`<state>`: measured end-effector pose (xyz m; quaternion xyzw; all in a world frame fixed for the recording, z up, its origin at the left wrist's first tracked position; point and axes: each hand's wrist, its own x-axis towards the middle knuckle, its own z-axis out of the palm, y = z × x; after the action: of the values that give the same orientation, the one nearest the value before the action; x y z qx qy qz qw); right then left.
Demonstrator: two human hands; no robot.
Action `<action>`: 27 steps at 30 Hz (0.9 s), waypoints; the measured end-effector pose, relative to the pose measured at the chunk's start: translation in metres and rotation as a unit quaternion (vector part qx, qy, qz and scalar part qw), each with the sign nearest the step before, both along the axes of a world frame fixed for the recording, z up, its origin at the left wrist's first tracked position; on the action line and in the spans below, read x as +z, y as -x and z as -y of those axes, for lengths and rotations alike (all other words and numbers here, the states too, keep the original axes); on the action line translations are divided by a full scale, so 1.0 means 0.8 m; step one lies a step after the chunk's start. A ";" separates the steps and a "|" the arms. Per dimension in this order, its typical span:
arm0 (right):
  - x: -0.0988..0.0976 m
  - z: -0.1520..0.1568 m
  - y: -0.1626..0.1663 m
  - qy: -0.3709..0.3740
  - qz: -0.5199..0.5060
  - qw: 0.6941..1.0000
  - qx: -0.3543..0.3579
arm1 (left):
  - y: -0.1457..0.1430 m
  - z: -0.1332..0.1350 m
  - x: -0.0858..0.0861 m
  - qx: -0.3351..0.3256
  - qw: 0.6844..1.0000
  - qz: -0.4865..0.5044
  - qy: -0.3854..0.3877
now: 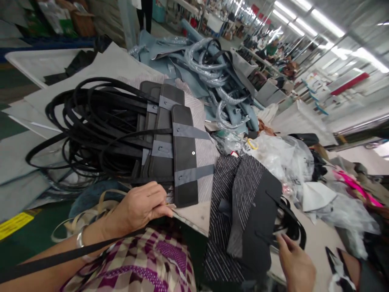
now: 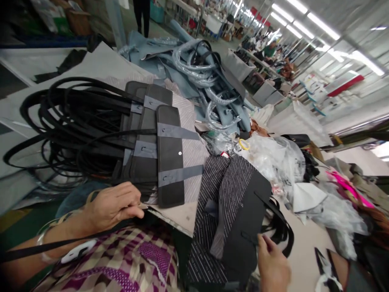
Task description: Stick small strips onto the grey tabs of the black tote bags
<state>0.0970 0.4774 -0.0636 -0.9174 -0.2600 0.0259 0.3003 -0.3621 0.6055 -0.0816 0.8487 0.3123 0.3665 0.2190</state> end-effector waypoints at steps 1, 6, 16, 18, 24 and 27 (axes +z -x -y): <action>0.003 -0.010 0.040 -0.002 -0.019 0.998 0.053 | -0.003 -0.001 0.002 -0.007 1.000 -0.019 -0.024; 0.014 -0.070 0.250 -0.126 -0.103 0.841 0.515 | -0.011 -0.001 0.006 -0.061 0.992 -0.087 -0.069; 0.003 -0.099 0.315 -0.178 0.046 0.738 0.650 | -0.004 0.007 -0.004 -0.031 0.997 -0.070 0.019; -0.006 -0.104 0.322 -0.194 0.017 0.750 0.633 | -0.006 0.006 -0.007 -0.022 0.998 -0.050 0.028; -0.062 -0.167 0.311 -0.139 -0.281 0.849 0.425 | -0.011 -0.002 -0.018 0.010 0.998 0.013 0.056; -0.093 -0.228 0.284 -0.156 -0.391 0.846 0.329 | -0.001 -0.009 -0.033 0.075 0.990 0.032 0.112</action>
<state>-0.1302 0.6600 -0.1377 -0.6332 -0.4086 0.4385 0.4898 -0.3609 0.6125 -0.1080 0.7805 0.4070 0.3718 0.2949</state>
